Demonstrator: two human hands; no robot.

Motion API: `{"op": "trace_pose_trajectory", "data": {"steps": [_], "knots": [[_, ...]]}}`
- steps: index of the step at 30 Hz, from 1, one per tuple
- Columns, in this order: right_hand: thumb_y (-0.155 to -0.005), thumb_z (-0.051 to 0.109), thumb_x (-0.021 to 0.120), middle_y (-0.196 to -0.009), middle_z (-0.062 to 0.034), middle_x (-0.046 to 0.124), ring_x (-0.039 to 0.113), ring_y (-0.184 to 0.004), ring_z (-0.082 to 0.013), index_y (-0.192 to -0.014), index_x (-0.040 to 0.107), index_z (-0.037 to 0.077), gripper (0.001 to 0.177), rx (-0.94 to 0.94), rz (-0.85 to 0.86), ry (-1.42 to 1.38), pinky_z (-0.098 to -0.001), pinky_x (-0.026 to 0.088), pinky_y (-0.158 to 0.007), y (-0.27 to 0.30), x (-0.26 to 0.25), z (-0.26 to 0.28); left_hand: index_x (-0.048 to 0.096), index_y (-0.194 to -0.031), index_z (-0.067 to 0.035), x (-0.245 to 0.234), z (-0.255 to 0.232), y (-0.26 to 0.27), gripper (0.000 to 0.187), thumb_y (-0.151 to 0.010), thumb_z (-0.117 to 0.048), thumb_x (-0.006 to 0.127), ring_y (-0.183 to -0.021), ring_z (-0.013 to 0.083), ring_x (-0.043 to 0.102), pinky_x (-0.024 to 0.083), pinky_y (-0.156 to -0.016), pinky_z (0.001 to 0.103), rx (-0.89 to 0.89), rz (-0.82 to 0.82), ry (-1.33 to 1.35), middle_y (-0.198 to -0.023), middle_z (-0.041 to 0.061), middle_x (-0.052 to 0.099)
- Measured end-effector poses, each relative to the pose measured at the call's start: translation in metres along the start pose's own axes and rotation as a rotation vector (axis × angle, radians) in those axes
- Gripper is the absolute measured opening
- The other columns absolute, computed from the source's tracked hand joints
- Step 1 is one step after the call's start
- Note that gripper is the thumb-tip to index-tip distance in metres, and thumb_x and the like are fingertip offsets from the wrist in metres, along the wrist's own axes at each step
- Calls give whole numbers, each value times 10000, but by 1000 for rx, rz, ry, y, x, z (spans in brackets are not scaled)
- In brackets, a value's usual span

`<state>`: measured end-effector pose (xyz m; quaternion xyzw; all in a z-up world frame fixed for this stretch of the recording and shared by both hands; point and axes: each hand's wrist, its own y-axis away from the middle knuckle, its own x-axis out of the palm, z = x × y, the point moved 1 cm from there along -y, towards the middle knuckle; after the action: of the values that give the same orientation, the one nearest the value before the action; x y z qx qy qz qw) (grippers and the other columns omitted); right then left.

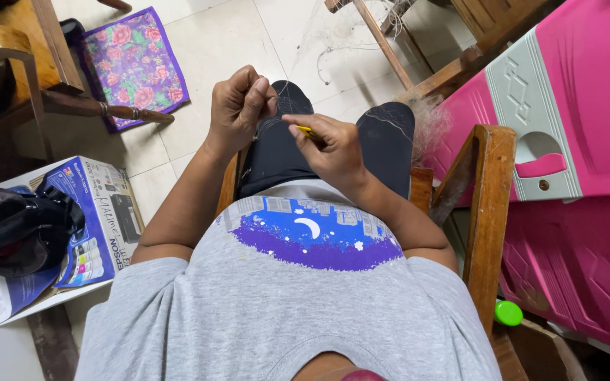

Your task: Repairing a fishing net using a yellow plastic shuttle tool

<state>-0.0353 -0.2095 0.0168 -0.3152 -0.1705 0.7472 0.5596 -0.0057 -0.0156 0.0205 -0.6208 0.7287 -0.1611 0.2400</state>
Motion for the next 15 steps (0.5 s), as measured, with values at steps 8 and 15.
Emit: {"op": "trace_pose_trajectory", "data": {"steps": [8, 15], "knots": [[-886, -29, 677, -984, -93, 782, 752, -769, -221, -1074, 723, 42, 206, -240, 106, 286, -307, 565, -654, -1, 8, -13, 434, -870, -106, 3, 3, 3, 303, -1136, -253, 443, -543, 99, 418, 345, -510, 239, -78, -14, 118, -755, 62, 628], [-957, 22, 644, -664, -86, 677, 655, -540, -243, -999, 730, 6, 96, -479, 161, 323, -346, 537, -539, -1, 0, -6, 443, -880, -108, 0, 11, 2, 301, -1137, -264, 432, -502, 91, 388, 293, -463, 224, -83, -6, 183, -756, 70, 629]]}}
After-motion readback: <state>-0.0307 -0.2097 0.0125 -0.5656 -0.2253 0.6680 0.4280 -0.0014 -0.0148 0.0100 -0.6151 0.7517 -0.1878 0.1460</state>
